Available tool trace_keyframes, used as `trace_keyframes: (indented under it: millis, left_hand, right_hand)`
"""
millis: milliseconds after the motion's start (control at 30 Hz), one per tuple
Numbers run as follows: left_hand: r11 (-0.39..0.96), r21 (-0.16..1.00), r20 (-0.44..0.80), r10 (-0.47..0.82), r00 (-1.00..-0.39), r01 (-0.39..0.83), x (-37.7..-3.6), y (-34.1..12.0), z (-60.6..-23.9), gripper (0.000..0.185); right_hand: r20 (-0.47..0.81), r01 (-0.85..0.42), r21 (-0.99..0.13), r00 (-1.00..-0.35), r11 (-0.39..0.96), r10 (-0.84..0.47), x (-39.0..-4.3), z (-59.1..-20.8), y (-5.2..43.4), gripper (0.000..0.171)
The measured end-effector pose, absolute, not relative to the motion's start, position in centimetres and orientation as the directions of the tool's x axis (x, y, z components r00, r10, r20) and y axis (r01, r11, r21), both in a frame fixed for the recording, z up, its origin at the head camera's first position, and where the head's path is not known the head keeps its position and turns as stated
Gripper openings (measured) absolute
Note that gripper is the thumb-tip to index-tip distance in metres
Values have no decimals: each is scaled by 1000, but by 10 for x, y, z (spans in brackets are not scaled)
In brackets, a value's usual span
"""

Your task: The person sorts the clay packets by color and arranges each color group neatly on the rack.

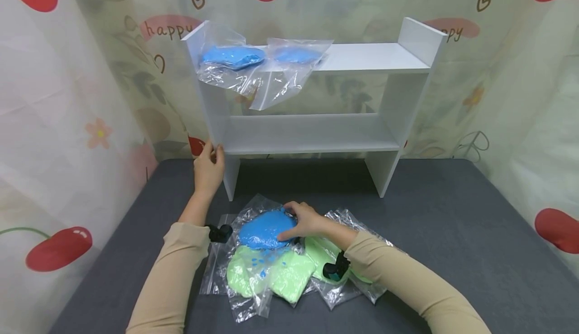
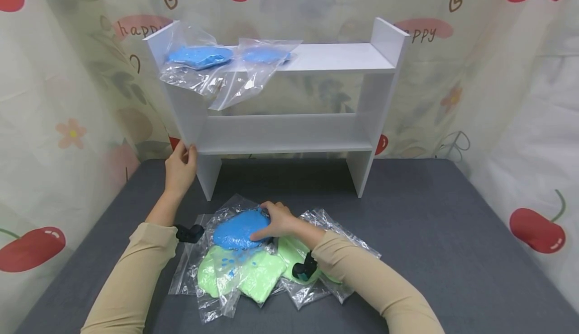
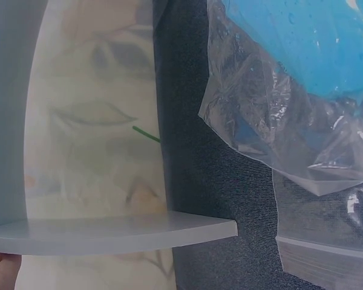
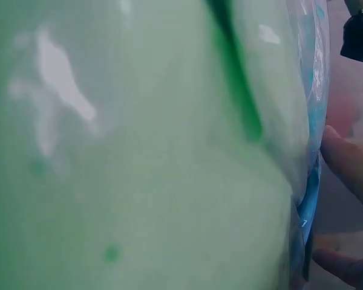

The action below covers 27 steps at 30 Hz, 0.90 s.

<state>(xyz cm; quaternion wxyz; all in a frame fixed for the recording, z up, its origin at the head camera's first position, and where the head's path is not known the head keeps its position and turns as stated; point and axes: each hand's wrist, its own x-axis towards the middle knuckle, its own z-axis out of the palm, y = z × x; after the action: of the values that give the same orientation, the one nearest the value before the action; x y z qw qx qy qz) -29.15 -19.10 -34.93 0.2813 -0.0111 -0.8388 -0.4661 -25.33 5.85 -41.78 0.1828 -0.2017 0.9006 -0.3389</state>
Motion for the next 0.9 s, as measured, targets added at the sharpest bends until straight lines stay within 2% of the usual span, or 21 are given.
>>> trace_keyframes:
  millis: [900]
  left_hand:
    - [576, 764, 499, -244, -831, 290, -293, -191, -351, 40]
  right_hand:
    - [-203, -174, -701, -881, 691, -428, -248, -418, 52, 96]
